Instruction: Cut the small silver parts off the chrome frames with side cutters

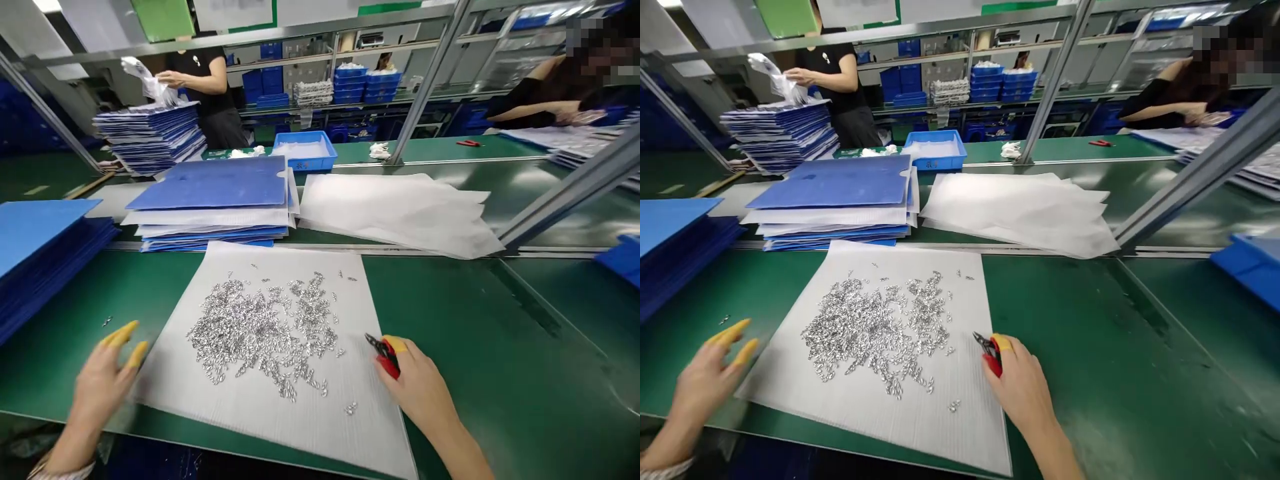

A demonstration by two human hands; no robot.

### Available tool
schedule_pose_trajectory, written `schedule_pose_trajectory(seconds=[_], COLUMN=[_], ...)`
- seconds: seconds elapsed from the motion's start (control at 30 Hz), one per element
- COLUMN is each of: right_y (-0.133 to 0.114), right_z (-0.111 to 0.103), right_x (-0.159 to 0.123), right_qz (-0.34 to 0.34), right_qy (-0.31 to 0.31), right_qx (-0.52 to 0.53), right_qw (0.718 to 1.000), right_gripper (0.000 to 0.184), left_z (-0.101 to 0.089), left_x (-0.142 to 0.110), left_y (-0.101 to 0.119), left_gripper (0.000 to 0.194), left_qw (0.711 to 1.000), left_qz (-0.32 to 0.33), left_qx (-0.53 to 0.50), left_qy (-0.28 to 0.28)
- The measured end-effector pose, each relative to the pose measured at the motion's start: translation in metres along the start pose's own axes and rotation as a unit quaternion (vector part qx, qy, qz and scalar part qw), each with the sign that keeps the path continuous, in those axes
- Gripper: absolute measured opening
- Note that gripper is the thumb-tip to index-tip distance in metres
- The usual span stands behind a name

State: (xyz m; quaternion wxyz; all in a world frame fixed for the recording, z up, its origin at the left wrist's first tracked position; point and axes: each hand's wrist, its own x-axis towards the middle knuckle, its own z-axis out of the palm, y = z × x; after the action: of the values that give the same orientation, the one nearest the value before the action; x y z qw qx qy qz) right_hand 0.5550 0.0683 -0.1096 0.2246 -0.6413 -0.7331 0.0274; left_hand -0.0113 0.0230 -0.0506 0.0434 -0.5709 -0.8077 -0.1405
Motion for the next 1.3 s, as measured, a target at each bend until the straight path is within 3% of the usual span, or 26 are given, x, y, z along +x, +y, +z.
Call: schedule_pose_trajectory(seconds=[0.1,0.23,0.37,0.47,0.63,0.97,1.07,1.17,1.23,1.3], right_y=[0.002,0.013,0.020,0.018,0.010,0.007,0.008,0.007,0.007,0.006], right_z=[0.005,0.003,0.002,0.004,0.007,0.011,0.013,0.013,0.013,0.013], right_x=[0.001,0.006,0.011,0.010,0.006,0.011,0.011,0.010,0.010,0.011], right_qz=[-0.037,-0.032,0.004,0.012,0.005,0.009,0.015,0.018,0.020,0.022], right_qy=[0.007,-0.008,-0.028,-0.018,0.017,0.018,0.020,0.021,0.020,0.016], right_qx=[-0.012,-0.025,-0.029,-0.036,-0.059,-0.075,-0.073,-0.073,-0.072,-0.074], right_qw=[0.999,0.999,0.999,0.999,0.998,0.997,0.997,0.997,0.997,0.997], right_gripper=[0.043,0.048,0.050,0.047,0.043,0.042,0.043,0.043,0.044,0.046], left_z=[0.025,0.031,0.024,0.024,0.031,0.034,0.027,0.022,0.022,0.024], left_x=[0.016,0.002,-0.009,-0.004,-0.004,-0.055,-0.058,-0.051,-0.044,-0.037], left_y=[0.033,0.078,0.119,0.139,0.172,0.263,0.268,0.252,0.230,0.204], left_gripper=[0.044,0.043,0.054,0.063,0.053,0.048,0.041,0.040,0.043,0.044], left_qw=[0.999,0.991,0.978,0.967,0.952,0.900,0.863,0.832,0.843,0.871], left_qz=[-0.005,0.097,0.198,0.242,0.296,0.391,0.433,0.465,0.459,0.434], left_qx=[0.028,0.049,-0.056,-0.043,-0.015,-0.157,-0.220,-0.255,-0.242,-0.202], left_qy=[-0.026,0.072,-0.013,-0.061,-0.074,-0.110,-0.141,-0.161,-0.141,-0.110])
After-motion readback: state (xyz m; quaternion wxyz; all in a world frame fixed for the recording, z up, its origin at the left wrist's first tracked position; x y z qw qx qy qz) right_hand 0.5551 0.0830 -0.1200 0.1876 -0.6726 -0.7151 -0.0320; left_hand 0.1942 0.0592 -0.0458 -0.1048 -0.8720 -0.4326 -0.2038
